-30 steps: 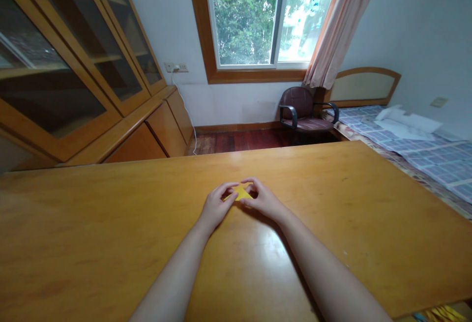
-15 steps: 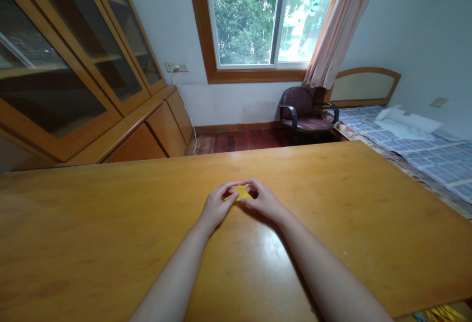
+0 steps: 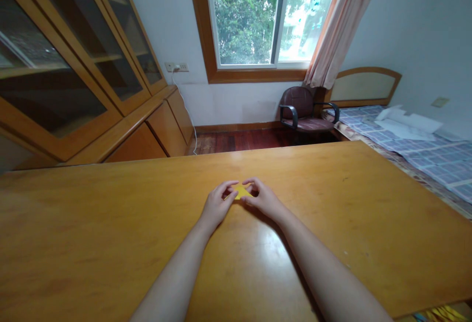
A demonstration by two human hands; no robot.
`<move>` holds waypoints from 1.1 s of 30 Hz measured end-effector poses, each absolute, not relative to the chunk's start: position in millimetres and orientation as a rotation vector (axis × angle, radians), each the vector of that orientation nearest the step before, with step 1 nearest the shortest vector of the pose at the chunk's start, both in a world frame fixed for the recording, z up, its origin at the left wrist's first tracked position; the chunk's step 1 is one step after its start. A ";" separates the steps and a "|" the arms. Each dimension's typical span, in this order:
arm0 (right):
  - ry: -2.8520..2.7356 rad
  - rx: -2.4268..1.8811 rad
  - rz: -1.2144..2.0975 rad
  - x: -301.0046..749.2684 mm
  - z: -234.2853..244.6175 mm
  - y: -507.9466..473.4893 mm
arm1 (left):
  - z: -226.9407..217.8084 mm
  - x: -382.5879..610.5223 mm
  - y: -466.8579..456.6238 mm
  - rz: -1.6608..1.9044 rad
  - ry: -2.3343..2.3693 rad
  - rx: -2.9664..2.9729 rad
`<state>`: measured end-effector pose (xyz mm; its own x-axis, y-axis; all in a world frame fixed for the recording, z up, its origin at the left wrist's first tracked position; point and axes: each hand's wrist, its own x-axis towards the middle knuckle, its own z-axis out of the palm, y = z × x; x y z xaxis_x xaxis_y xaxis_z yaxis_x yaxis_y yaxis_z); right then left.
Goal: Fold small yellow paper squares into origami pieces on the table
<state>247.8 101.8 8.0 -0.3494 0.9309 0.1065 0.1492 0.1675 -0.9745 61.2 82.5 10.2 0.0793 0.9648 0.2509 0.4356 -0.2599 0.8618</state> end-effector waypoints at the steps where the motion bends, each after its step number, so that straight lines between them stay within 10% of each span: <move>1: -1.647 -1.046 1.269 248.0 8.0 102.2 | 10.5 61.3 82.8 1.151 1.396 1.753; 33: -1.297 -1.015 1.307 252.5 -4.4 115.4 | 5.0 56.9 92.1 1.357 1.371 1.440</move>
